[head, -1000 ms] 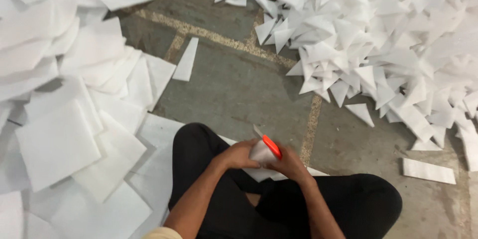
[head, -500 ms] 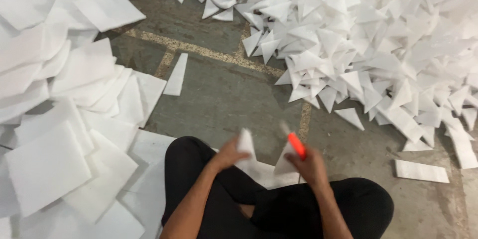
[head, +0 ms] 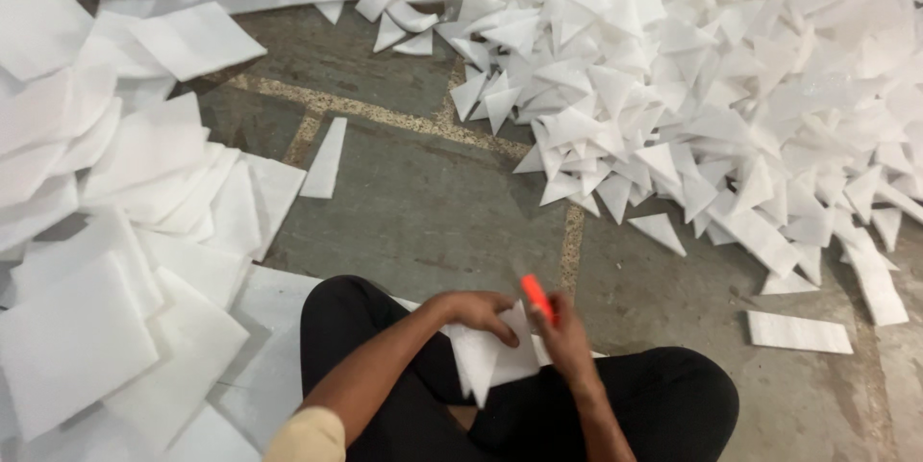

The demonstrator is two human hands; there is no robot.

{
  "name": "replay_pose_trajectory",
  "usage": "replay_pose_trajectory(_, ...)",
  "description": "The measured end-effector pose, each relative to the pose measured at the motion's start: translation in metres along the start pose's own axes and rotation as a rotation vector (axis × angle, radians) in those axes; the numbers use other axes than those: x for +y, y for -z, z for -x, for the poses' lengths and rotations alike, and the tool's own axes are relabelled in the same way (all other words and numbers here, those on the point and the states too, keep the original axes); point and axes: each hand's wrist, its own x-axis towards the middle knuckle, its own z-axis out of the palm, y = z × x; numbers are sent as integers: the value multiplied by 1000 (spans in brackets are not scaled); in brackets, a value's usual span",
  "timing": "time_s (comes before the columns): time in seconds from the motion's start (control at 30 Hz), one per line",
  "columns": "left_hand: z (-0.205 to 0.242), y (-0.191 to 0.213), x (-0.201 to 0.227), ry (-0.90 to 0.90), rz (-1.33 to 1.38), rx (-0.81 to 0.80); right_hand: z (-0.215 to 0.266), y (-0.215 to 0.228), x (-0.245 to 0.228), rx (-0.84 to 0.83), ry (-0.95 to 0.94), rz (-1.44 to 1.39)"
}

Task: The person sits on the floor and repeatedly cuts square white foam sheets into smaller pieces using a red utility knife. Cut pieces are placed into a growing pile to the right.

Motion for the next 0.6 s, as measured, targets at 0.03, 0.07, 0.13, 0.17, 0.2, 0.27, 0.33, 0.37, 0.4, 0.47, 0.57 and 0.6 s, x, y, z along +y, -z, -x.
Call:
replay_pose_trajectory(0.03,-1,9,19,-66,-48,93,-10,7,10,68,-71,-49)
replay_pose_trajectory(0.07,2,16,39,-133,-79,201,-19,11,20,123,-143,-98)
replay_pose_trajectory(0.13,0,39,90,-467,-86,653,-31,20,34,276,97,-422)
replay_pose_trajectory(0.17,-3,54,119,-660,-113,910,-35,23,38,315,-31,-538)
replay_pose_trajectory(0.2,-5,68,143,-819,-139,1152,-35,27,42,337,-166,-641)
replay_pose_trajectory(0.27,-3,101,182,-987,-89,1392,-33,26,42,379,-67,-583)
replay_pose_trajectory(0.33,11,122,188,-1038,45,1457,-28,23,38,333,-98,-551)
replay_pose_trajectory(0.37,18,127,180,-1047,131,1475,-27,19,35,307,-63,-505)
replay_pose_trajectory(0.4,28,127,160,-976,33,1529,-26,18,35,276,-27,-448)
replay_pose_trajectory(0.47,50,126,107,-753,-213,1623,-28,9,33,221,-10,-381)
replay_pose_trajectory(0.57,110,108,-17,-307,-382,1678,-28,3,35,164,15,-294)
replay_pose_trajectory(0.6,133,102,-57,-202,-457,1755,-26,1,37,145,90,-244)
